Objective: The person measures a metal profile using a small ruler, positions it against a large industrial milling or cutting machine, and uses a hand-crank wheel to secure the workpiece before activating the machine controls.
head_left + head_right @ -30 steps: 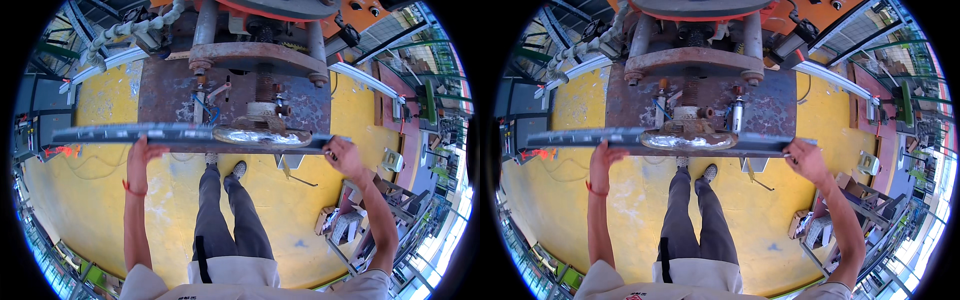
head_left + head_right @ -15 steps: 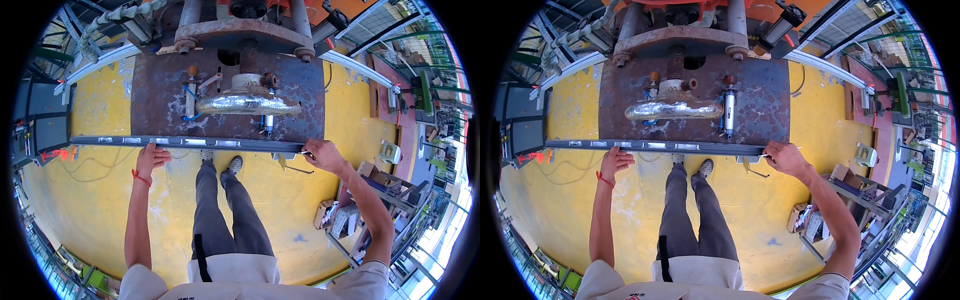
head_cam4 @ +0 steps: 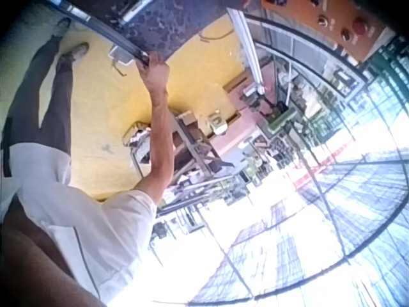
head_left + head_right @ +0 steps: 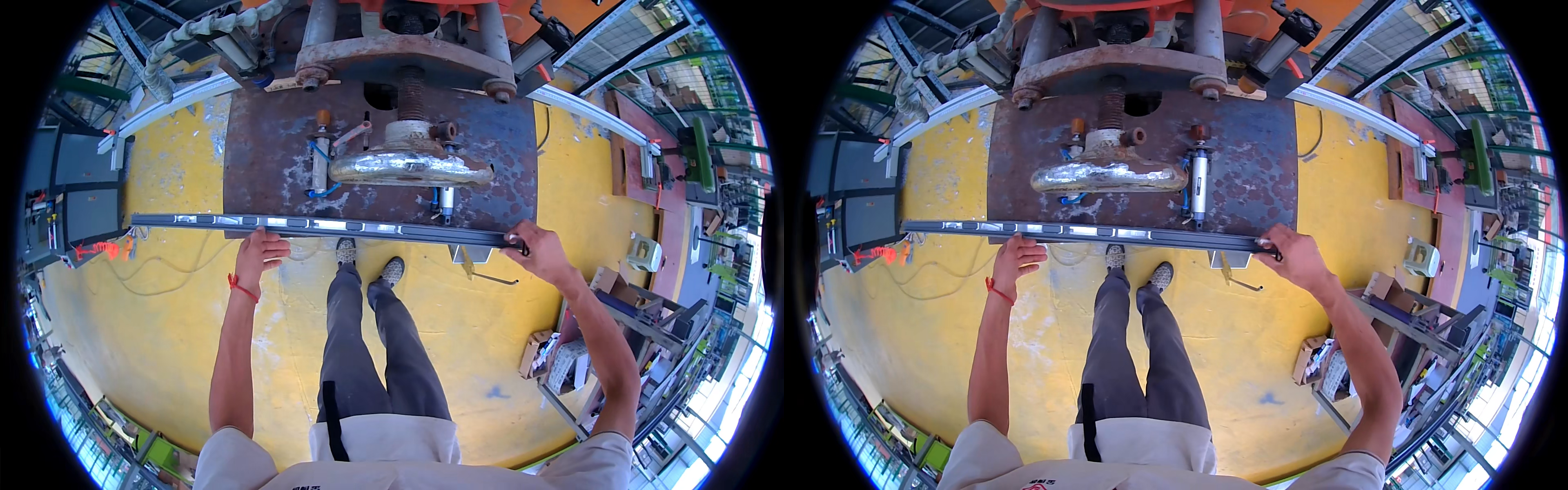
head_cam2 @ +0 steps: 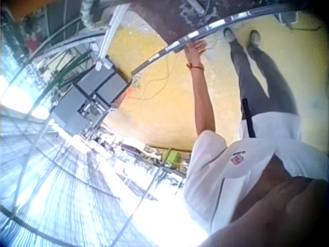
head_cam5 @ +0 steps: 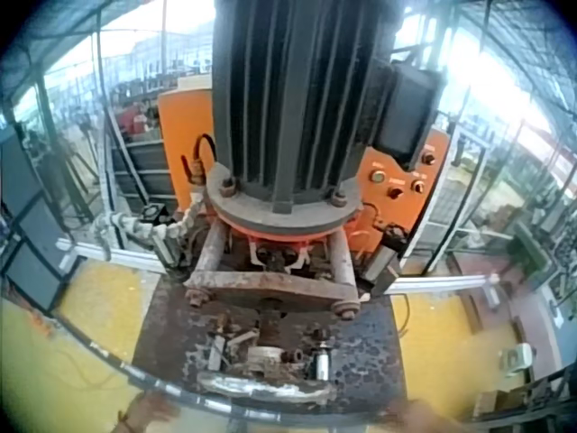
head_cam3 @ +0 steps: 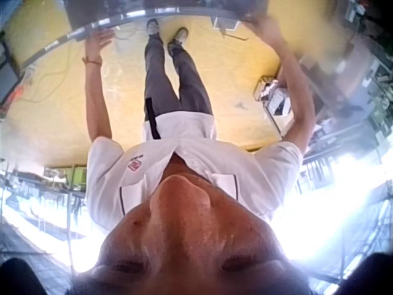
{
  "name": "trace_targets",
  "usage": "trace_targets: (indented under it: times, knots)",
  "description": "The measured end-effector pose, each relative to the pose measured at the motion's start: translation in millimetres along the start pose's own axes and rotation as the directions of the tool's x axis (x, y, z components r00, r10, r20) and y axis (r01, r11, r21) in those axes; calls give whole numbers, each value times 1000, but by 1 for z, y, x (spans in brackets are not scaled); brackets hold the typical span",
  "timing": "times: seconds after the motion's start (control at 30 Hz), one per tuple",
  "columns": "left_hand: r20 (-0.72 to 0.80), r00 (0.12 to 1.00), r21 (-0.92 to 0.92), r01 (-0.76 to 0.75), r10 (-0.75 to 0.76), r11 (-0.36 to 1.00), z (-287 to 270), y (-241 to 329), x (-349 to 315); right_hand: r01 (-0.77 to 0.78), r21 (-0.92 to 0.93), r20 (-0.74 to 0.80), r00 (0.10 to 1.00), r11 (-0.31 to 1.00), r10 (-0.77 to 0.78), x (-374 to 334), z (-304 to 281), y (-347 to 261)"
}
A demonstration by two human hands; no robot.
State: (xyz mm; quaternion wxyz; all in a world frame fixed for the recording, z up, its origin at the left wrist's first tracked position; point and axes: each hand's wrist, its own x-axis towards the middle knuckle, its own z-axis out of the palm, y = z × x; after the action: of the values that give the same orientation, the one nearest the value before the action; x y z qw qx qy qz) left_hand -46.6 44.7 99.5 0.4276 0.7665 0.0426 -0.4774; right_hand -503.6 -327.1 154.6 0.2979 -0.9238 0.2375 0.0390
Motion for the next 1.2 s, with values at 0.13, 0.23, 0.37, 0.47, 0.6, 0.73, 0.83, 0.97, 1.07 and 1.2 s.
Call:
trace_targets:
  times: [0.13, 0.23, 0.37, 0.47, 0.6, 0.73, 0.83, 0.97, 1.07, 1.2]
  knots:
    - [21, 1000, -27, 18, -17, 999, 2, 1, -7, -335, 95, -51, 939, 937, 341, 20, -34, -44]
    - [74, 997, 27, -1, -1, 1000, 19, 0, -21, -268, 563, -127, 907, 782, 402, 20, -48, -68]
    - [206, 954, 0, -222, 217, 975, 52, -20, -65, -401, 624, 205, 912, 671, 355, 24, -67, -155]
    - [389, 851, -159, -315, 352, 936, 100, -15, -112, -450, 790, 370, 891, 417, 263, 23, -37, -190]
    - [590, 753, -324, -110, 292, 940, 145, 12, -163, -416, 866, 390, 909, 279, 146, 21, -3, -204]
    - [538, 794, -348, -95, 282, 932, 154, 3, -172, -412, 874, 369, 908, 257, 199, 22, 20, -210]
    - [513, 825, -338, -58, 236, 939, 153, -2, -173, -414, 894, 374, 900, 170, 225, 23, 29, -214]
    - [470, 844, -367, -80, 259, 927, 154, -6, -173, -409, 903, 375, 899, 130, 226, 23, 37, -214]
    - [437, 855, -333, -136, 281, 933, 153, -7, -172, -414, 878, 353, 899, 238, 261, 18, 47, -212]
    - [385, 878, -319, -161, 283, 934, 153, -10, -173, -384, 804, 280, 918, 454, 280, 7, 47, -220]
